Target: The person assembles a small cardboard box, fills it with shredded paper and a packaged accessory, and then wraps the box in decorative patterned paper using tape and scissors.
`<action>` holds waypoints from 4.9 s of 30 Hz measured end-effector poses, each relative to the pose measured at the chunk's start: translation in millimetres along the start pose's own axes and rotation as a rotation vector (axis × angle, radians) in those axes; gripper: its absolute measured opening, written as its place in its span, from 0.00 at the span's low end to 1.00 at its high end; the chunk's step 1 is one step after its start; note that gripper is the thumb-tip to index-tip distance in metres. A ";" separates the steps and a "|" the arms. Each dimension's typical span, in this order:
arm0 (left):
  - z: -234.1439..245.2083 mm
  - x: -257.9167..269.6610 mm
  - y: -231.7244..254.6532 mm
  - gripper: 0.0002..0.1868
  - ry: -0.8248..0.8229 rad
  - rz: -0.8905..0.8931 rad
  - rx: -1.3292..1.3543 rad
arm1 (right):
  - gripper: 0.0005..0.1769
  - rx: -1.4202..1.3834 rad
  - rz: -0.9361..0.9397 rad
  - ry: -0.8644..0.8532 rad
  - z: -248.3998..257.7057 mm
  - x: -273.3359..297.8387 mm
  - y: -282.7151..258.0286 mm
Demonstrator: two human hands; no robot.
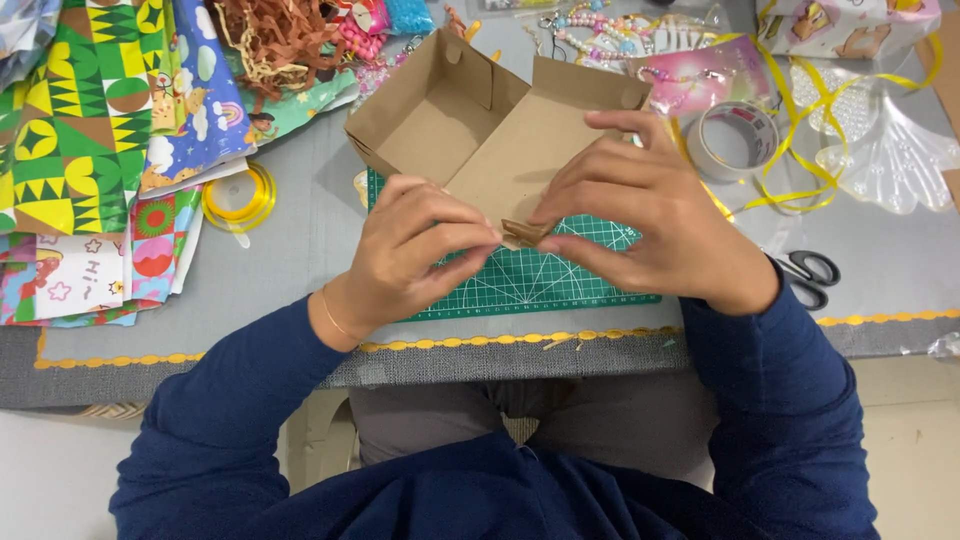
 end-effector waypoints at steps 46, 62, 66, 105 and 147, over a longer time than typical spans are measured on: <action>-19.1 10.8 3.7 0.08 0.036 -0.112 -0.037 | 0.07 -0.010 0.025 -0.043 -18.7 -1.2 -1.3; -14.2 2.9 -4.3 0.02 -0.039 0.021 -0.002 | 0.05 0.037 0.022 -0.065 -11.0 -0.6 0.0; 8.5 -1.5 -43.4 0.37 -0.285 0.037 -0.261 | 0.08 0.128 0.016 -0.069 9.9 5.4 12.0; -9.7 40.4 -106.7 0.18 -0.439 1.382 0.655 | 0.15 -0.162 -0.806 -0.025 -28.7 13.3 75.3; 91.9 22.6 -111.7 0.54 0.080 0.329 -0.040 | 0.24 -0.066 -0.258 -0.049 -107.3 -136.6 58.0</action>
Point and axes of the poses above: each hand's wrist, its own x-axis away from the middle knuckle, its own z-axis out of the back of the hand, y = z × x, the point moved 4 cm from there along -x, towards the middle knuckle
